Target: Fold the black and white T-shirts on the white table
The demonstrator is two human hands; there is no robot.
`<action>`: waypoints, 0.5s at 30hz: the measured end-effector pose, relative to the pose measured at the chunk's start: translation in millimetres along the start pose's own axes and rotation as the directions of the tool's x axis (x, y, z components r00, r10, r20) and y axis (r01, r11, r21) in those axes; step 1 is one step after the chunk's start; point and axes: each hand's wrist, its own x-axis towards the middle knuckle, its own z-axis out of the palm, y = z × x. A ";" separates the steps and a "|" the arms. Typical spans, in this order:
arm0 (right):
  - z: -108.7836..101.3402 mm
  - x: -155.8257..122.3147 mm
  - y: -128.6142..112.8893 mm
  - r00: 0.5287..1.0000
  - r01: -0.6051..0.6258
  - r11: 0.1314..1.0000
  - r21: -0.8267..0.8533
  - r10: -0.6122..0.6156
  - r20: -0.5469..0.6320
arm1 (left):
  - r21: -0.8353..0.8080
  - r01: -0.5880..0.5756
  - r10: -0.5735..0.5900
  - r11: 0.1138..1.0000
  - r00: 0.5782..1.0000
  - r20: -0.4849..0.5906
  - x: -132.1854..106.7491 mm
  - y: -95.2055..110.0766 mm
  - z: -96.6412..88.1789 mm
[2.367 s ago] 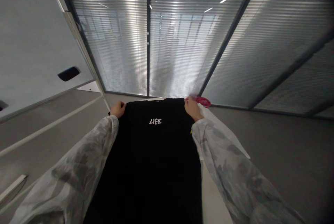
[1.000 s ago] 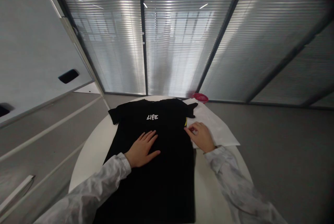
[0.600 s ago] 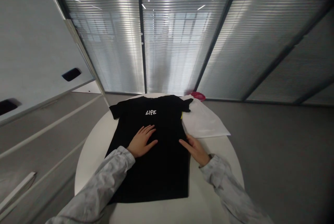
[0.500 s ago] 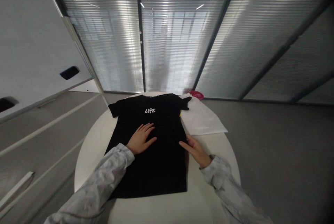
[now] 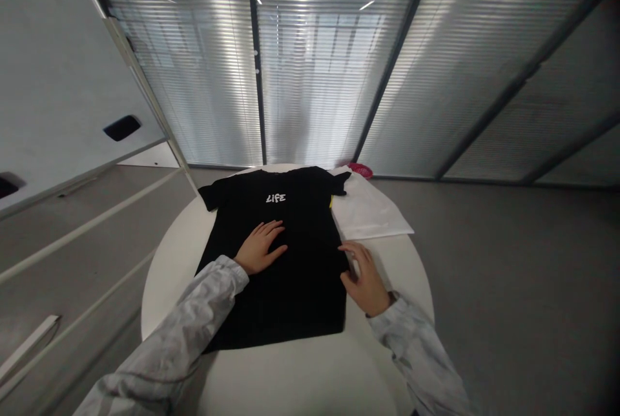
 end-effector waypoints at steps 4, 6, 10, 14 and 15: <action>-9.1 -1.2 -15.7 0.915 0.300 0.953 -0.049 -0.273 0.296 | -0.007 -0.004 0.004 1.000 1.000 0.001 -0.6 0.8 -2.2; -10.2 -5.1 -14.0 0.879 0.331 0.943 -0.027 -0.298 0.372 | -0.005 -0.006 0.006 1.000 1.000 0.009 -0.9 0.8 -3.1; -15.1 -19.6 -0.8 0.868 0.363 0.928 -0.088 -0.303 0.393 | 0.013 -0.015 0.014 1.000 0.999 0.038 -1.6 1.0 -4.4; -32.2 -37.0 8.4 0.853 0.409 0.906 -0.112 -0.335 0.400 | 0.031 -0.018 0.016 0.999 0.998 0.063 -2.4 2.3 -5.8; -37.4 -40.9 9.6 0.850 0.417 0.903 -0.107 -0.345 0.398 | 0.033 -0.019 0.017 0.999 0.998 0.067 -2.7 2.4 -6.0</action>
